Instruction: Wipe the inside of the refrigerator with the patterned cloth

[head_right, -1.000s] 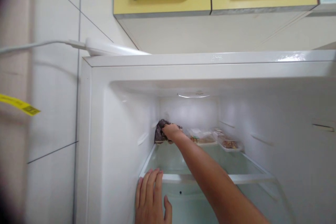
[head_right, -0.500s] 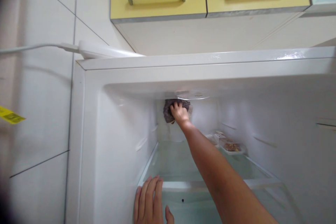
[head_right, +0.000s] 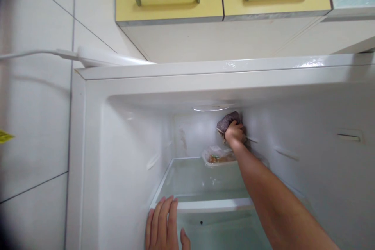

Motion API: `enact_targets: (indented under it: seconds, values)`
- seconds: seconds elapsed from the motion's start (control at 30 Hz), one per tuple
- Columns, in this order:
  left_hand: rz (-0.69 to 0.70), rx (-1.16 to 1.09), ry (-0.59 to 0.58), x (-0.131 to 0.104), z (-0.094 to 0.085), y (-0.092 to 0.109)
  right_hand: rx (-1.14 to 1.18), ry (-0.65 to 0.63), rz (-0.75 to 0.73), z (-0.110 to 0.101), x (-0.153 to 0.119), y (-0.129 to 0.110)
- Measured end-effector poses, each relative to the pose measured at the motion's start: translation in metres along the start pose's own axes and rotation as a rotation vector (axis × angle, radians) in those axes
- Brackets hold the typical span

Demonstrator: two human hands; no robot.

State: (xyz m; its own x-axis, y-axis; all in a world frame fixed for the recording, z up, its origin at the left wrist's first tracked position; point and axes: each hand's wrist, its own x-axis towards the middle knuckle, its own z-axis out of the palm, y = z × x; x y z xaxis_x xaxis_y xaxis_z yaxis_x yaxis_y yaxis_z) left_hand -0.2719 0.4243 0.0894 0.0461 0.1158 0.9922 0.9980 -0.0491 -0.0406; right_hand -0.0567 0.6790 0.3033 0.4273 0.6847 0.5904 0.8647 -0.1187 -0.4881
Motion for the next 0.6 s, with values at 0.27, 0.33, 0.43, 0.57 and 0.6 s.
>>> enact_targets:
  seconds: [0.27,0.33,0.43,0.57,0.6]
  values:
    - [-0.02,-0.002,-0.026,-0.002,0.001,0.002,0.028,-0.045,-0.239,-0.007,-0.032,-0.063]
    - [-0.026,0.002,-0.031,-0.002,0.0,0.003,0.031,-0.086,-0.42,-0.006,-0.05,-0.086]
    - [-0.032,0.0,-0.043,-0.002,-0.001,0.003,0.037,-0.184,-0.705,-0.001,-0.079,-0.117]
    - [-0.036,-0.024,-0.061,-0.003,-0.004,0.003,0.025,-0.339,-0.962,0.012,-0.105,-0.136]
    - [-0.039,-0.033,-0.068,-0.003,-0.005,0.004,0.019,-0.372,-0.994,0.014,-0.109,-0.136]
